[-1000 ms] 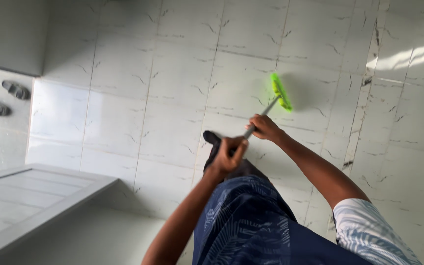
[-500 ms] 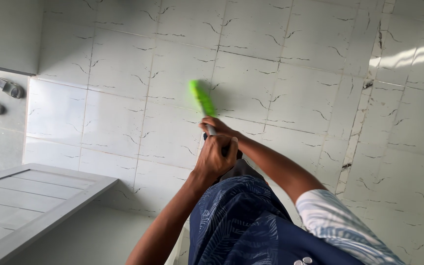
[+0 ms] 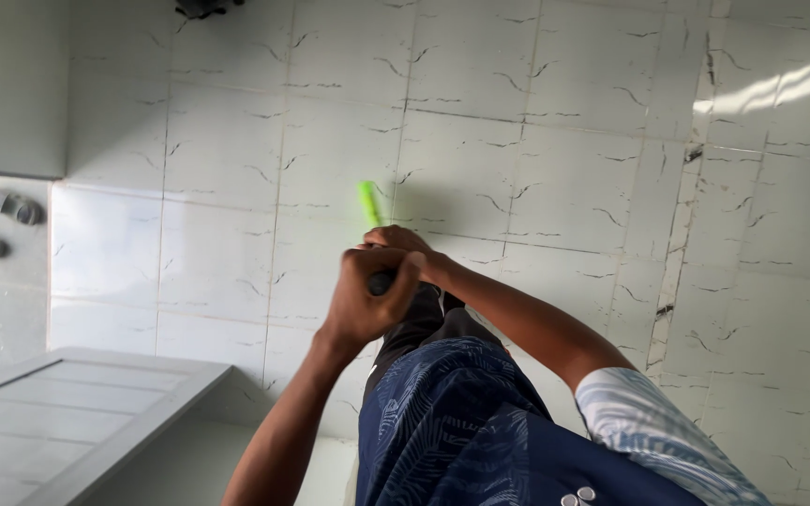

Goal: Sweeping the tiled floor using a broom.

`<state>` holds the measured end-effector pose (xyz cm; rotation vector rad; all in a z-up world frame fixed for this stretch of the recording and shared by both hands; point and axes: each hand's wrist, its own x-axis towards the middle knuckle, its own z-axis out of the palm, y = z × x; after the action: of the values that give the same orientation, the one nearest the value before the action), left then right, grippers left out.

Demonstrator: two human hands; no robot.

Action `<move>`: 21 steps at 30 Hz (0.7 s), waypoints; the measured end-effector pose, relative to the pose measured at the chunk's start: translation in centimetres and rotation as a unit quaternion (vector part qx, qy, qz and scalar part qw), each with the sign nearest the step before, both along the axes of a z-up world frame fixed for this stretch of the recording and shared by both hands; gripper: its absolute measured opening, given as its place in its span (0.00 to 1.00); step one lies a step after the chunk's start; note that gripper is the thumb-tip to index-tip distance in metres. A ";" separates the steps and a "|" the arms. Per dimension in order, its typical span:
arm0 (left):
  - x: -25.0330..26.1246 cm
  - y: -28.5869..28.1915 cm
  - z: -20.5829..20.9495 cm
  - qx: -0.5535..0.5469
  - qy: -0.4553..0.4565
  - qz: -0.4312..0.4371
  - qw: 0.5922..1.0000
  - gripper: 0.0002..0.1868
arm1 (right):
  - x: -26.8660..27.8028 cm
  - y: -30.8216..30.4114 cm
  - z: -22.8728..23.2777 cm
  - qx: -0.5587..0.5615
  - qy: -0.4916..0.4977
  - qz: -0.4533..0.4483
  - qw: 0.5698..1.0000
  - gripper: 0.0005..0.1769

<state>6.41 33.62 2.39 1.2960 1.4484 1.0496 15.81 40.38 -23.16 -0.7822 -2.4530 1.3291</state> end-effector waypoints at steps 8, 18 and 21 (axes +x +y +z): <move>-1.1 1.1 -10.5 -0.070 -0.148 0.030 0.986 0.19 | 6.7 5.0 -1.3 -0.020 -0.203 -0.094 0.974 0.14; 6.0 1.9 -17.7 0.429 0.254 -0.008 0.867 0.09 | 12.2 7.6 -11.2 -0.004 -0.187 -0.063 0.980 0.18; 6.5 1.6 -16.3 0.307 0.063 0.002 0.949 0.13 | 9.0 6.8 -8.7 -0.078 -0.104 -0.055 0.990 0.19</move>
<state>12.88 35.19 -13.96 1.8210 1.2523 1.5176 24.79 47.20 -31.90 -1.1315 -2.4380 1.4774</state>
